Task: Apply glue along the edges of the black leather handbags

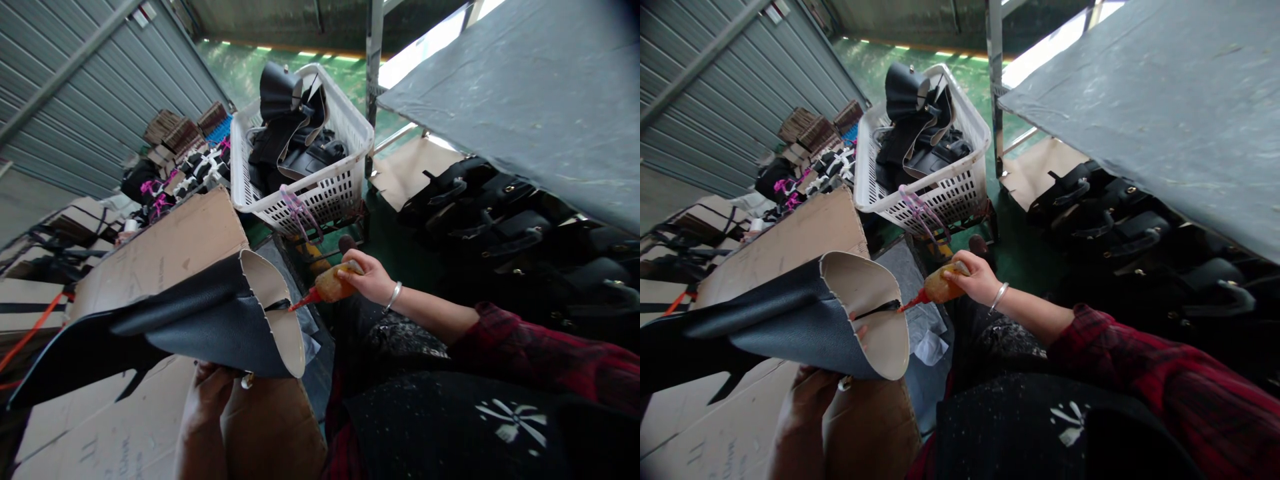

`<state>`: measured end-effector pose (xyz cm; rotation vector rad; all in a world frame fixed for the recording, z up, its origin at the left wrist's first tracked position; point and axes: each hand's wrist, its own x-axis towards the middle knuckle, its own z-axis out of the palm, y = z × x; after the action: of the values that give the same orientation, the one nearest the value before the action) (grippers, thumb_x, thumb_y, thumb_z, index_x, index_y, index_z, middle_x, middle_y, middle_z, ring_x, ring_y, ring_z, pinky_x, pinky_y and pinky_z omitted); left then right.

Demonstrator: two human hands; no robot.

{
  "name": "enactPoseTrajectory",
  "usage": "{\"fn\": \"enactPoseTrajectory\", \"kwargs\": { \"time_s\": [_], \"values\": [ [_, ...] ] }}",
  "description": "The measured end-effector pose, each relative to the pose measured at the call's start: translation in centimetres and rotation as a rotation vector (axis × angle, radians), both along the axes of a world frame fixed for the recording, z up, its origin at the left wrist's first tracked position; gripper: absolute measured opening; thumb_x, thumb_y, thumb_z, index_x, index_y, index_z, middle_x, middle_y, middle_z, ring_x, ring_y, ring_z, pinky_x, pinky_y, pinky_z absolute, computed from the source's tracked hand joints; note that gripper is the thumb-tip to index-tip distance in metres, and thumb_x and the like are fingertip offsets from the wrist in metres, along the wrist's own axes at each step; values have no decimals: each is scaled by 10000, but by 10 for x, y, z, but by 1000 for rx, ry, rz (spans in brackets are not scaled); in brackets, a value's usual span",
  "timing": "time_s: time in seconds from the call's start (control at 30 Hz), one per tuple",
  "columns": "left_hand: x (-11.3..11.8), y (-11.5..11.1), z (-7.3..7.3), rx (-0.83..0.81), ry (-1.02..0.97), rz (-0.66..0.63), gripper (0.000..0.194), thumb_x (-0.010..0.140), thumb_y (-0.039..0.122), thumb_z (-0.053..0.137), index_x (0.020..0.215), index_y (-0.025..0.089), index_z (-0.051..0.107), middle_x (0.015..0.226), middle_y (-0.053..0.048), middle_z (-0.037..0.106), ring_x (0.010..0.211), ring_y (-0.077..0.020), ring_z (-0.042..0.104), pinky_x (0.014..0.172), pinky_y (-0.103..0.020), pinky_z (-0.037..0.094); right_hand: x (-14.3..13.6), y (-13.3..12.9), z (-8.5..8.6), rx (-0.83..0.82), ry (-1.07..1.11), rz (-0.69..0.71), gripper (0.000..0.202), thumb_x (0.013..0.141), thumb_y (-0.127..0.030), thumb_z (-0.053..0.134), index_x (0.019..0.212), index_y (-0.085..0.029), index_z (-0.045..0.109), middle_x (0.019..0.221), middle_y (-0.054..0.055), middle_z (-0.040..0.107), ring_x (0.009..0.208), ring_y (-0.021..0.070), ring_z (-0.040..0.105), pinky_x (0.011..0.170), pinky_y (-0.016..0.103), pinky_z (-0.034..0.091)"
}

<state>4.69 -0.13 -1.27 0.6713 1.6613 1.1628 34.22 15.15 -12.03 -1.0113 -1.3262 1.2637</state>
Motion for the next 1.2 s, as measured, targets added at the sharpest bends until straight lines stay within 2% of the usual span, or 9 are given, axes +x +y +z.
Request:
{"fn": "enactPoseTrajectory", "kwargs": {
  "time_s": [0.17,0.3,0.43,0.53,0.67,0.83,1.0,1.1,1.2],
  "values": [
    [-5,2,-2,-20,-36,-33,173,463,110,711,478,173,551,460,16,490,474,-139,490,467,-263,416,2,4,-3,24,0,-63,261,701,-412,672,703,-207,510,689,-15,481,643,141,453,615,282,384],
    [-9,4,0,-63,-49,-67,189,464,102,713,461,177,540,454,17,487,477,-147,501,481,-274,421,-4,10,-7,-16,54,-72,327,682,-476,690,705,-206,508,679,-19,471,635,137,448,595,274,380],
    [-6,3,0,-45,-38,-33,205,453,95,702,454,186,518,445,17,468,531,-183,546,506,-291,433,-9,9,-9,-95,97,-47,369,658,-516,691,689,-208,490,653,-27,456,621,133,432,574,266,368],
    [-1,2,-1,-16,-14,20,183,458,99,683,467,191,525,461,6,485,616,-221,591,526,-298,451,-8,4,-6,-120,74,5,338,670,-485,681,686,-205,493,643,-30,454,616,129,425,577,263,362],
    [3,-1,-3,20,3,63,139,469,101,672,536,195,594,503,1,525,647,-225,604,525,-291,453,-3,2,-3,-58,5,36,273,684,-415,674,677,-201,504,632,-32,446,609,126,413,587,267,356],
    [-2,-2,-6,-2,-5,61,152,460,110,693,551,198,609,483,9,513,602,-207,579,516,-287,442,1,4,-4,38,-9,-29,236,706,-384,657,708,-204,506,688,-15,478,640,137,445,608,278,375],
    [1,5,3,-38,-6,-6,200,449,118,712,445,190,525,446,12,464,533,-183,538,483,-281,418,3,4,-2,127,-69,6,209,723,-360,652,705,-210,507,685,-12,496,646,143,454,626,286,390],
    [5,9,8,-47,-2,-29,218,437,105,710,431,188,509,430,16,444,503,-173,519,465,-276,398,4,5,-1,132,-70,-37,204,726,-354,647,706,-213,502,693,-10,494,650,145,458,629,288,391],
    [6,8,7,-47,-6,-28,191,437,108,706,457,189,534,444,13,465,509,-178,526,482,-287,407,3,6,-1,126,-51,-58,200,731,-354,641,715,-212,501,695,-11,488,650,145,462,626,287,391]
  ]
}}
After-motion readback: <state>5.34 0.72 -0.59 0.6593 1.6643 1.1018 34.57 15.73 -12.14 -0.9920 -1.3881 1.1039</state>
